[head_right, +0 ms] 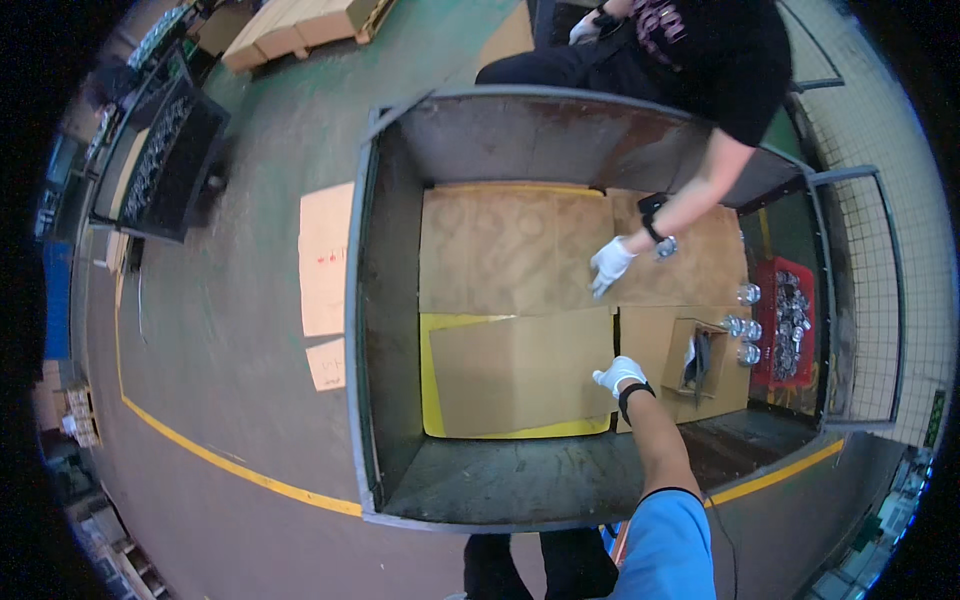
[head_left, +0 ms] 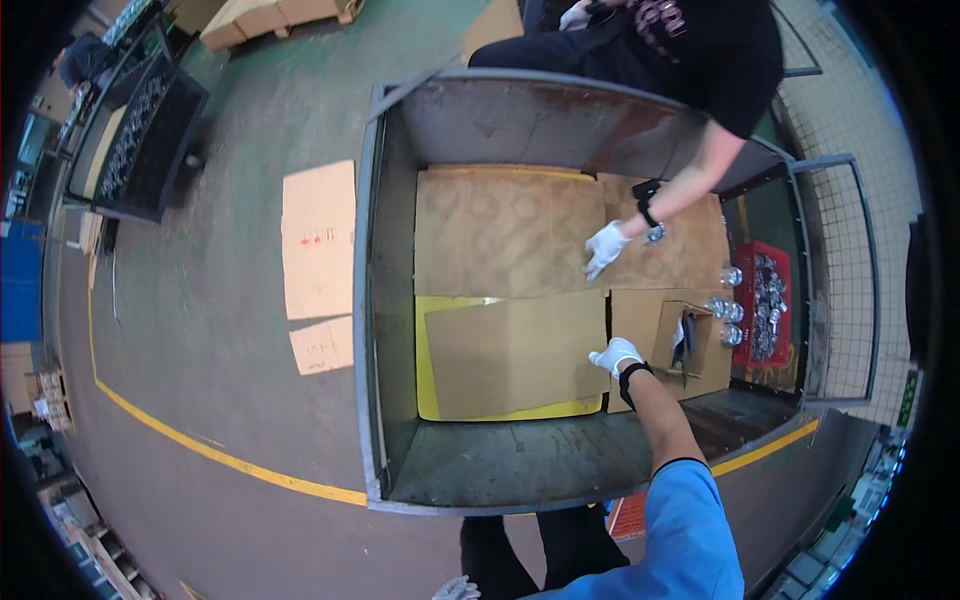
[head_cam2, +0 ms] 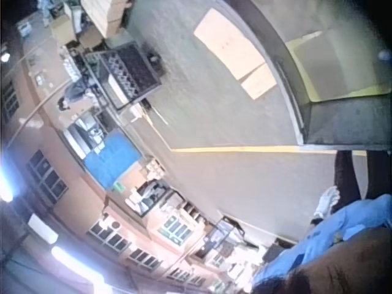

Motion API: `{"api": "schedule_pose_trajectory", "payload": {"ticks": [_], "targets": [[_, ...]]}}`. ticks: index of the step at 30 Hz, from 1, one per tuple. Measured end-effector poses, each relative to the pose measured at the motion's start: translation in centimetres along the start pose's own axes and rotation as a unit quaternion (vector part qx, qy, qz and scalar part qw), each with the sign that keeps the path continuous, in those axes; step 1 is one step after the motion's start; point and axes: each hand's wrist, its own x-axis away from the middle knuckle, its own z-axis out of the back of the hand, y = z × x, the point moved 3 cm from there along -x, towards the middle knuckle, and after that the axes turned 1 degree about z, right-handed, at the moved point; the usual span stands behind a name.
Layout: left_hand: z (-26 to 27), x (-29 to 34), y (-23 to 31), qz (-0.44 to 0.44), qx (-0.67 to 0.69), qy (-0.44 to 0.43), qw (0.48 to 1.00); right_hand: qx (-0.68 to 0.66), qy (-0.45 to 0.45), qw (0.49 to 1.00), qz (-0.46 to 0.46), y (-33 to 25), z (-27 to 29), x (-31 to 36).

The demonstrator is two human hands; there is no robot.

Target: Inspecting metal pistons for quality and arranging them in a container on a factory floor.

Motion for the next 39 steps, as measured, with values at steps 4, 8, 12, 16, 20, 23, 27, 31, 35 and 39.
{"api": "schedule_pose_trajectory", "payload": {"ticks": [4,8,12,16,20,23,27,31,35,39], "targets": [[-2.7,-2.4,-5.7,0.060,0.018,0.018,0.998,-0.128,0.063,0.988,-0.059,0.1,-2.5,-5.0],[-5.5,-5.1,-9.4,0.074,-0.008,0.001,0.997,-0.160,-0.008,0.985,-0.066,1.9,-7.4,-7.7],[-7.5,-6.5,-11.0,0.078,0.034,-0.027,0.996,-0.237,0.033,0.967,-0.090,3.1,-10.3,-5.7],[-8.4,-7.0,-12.0,0.081,0.032,-0.049,0.995,-0.191,0.049,0.976,-0.093,4.1,-10.5,-4.6],[-9.1,-7.1,-11.2,0.102,0.055,-0.045,0.992,-0.006,0.135,0.990,0.050,4.3,-9.6,-1.9],[-8.5,-7.9,-11.9,0.126,0.059,-0.019,0.990,0.106,-0.015,0.981,0.162,2.6,-8.1,5.2],[-9.3,-9.8,-13.0,0.093,0.058,-0.073,0.991,0.086,-0.075,0.970,0.215,5.5,-2.7,16.5],[-11.2,-11.7,-13.6,0.048,0.058,-0.076,0.994,-0.032,-0.165,0.979,0.117,8.2,-1.1,24.0],[-13.0,-14.0,-14.6,-0.017,0.068,-0.071,0.995,0.195,-0.083,0.907,0.363,7.6,-1.6,25.9],[-15.5,-14.0,-14.4,-0.083,0.125,-0.049,0.988,0.241,-0.043,0.865,0.437,9.3,-3.3,24.1]]}}
